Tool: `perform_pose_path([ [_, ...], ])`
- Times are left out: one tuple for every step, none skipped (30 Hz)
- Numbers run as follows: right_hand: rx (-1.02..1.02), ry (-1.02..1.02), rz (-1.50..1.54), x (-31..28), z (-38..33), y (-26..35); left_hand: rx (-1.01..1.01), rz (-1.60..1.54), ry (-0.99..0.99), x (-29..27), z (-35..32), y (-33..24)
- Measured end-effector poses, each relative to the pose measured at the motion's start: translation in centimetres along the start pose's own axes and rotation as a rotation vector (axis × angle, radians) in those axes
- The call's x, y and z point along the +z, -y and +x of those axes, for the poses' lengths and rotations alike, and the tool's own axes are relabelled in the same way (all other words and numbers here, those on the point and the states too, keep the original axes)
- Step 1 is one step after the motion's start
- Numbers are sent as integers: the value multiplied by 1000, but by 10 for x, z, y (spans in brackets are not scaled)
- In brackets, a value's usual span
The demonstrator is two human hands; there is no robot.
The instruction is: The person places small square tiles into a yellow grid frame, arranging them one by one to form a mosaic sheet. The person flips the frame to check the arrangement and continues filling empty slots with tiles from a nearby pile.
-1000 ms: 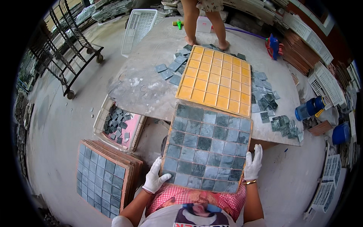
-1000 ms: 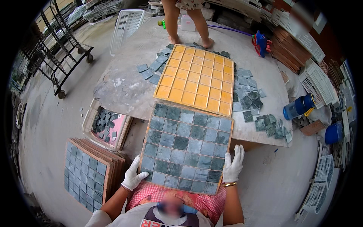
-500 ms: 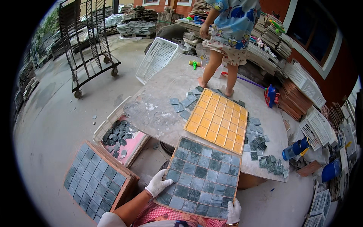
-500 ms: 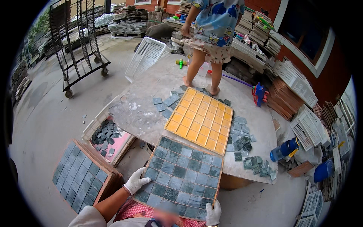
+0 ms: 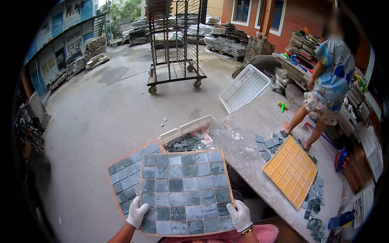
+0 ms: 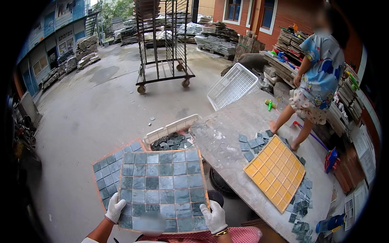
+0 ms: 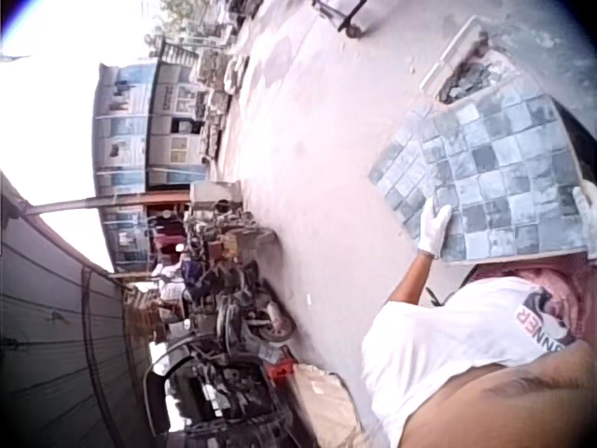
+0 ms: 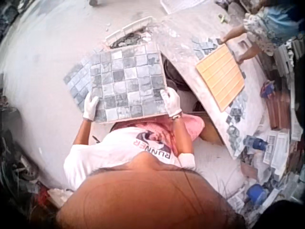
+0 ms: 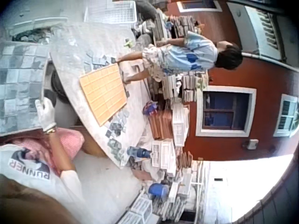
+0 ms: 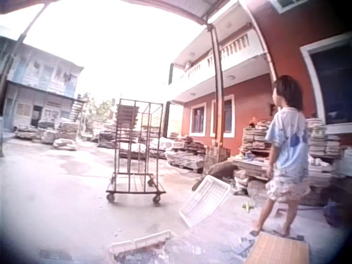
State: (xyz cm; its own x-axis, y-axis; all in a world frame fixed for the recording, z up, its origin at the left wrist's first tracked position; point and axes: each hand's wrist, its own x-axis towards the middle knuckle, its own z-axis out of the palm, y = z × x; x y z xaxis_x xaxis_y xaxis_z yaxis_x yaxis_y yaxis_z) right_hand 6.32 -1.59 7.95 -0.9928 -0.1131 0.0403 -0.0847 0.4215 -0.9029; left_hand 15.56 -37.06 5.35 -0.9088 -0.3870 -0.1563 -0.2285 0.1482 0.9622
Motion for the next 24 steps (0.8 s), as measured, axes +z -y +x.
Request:
perform_pose_path([
  [-29, 90, -68, 18, 23, 5, -17, -40, -108, -12, -3, 3],
  [-51, 181, -134, 37, 44, 9, -65, -2, -167, -26, -7, 0],
  [-99, 220, -131, 58, 62, 13, 5, 10, -236, -40, -7, 10],
  [-145, 262, -128, 79, 77, 17, 72, 22, -303, -54, -9, 25],
  [-133, 309, -174, 99, 90, 21, 41, 11, -337, -67, -9, 37],
  [-121, 353, -220, 116, 100, 25, 12, -1, -367, -80, -8, 48],
  [-115, 393, -256, 130, 108, 29, -18, -14, -394, -88, -6, 58],
  [-110, 431, -291, 142, 115, 32, -6, 10, -404, -93, -5, 67],
  [-112, 485, -319, 157, 120, 36, 1, 40, -431, -102, -11, 76],
  [-156, 470, -322, 166, 123, 35, 14, 69, -441, -108, -11, 84],
  [-201, 455, -324, 174, 126, 34, 1, 97, -465, -112, -12, 90],
  [-236, 452, -326, 181, 124, 34, 7, 121, -462, -116, -13, 97],
  [-219, 443, -292, 184, 124, 32, 13, 147, -461, -121, -13, 103],
  [-183, 402, -206, 187, 122, 32, 19, 173, -462, -128, -14, 107],
  [-145, 362, -140, 186, 122, 28, 35, 309, -464, -118, -11, 100],
  [-107, 323, -75, 187, 122, 25, 3, 356, -462, -118, -7, 98],
  [-85, 322, -60, 185, 125, 19, -22, 402, -453, -115, 0, 94],
  [-101, 312, -62, 185, 126, 15, -48, 447, -443, -113, 4, 91],
  [-119, 306, -61, 185, 126, 14, -54, 504, -435, -113, 3, 89],
  [-137, 299, -61, 185, 124, 11, -59, 560, -424, -113, 1, 86],
  [-179, 231, -59, 186, 122, 10, -55, 625, -410, -115, 1, 81],
  [-150, 219, -10, 186, 120, 10, -51, 689, -394, -116, 1, 77],
  [-120, 205, 38, 187, 120, 8, -76, 761, -366, -118, 2, 75],
  [-88, 189, 85, 186, 119, 7, -100, 832, -335, -120, 2, 75],
])
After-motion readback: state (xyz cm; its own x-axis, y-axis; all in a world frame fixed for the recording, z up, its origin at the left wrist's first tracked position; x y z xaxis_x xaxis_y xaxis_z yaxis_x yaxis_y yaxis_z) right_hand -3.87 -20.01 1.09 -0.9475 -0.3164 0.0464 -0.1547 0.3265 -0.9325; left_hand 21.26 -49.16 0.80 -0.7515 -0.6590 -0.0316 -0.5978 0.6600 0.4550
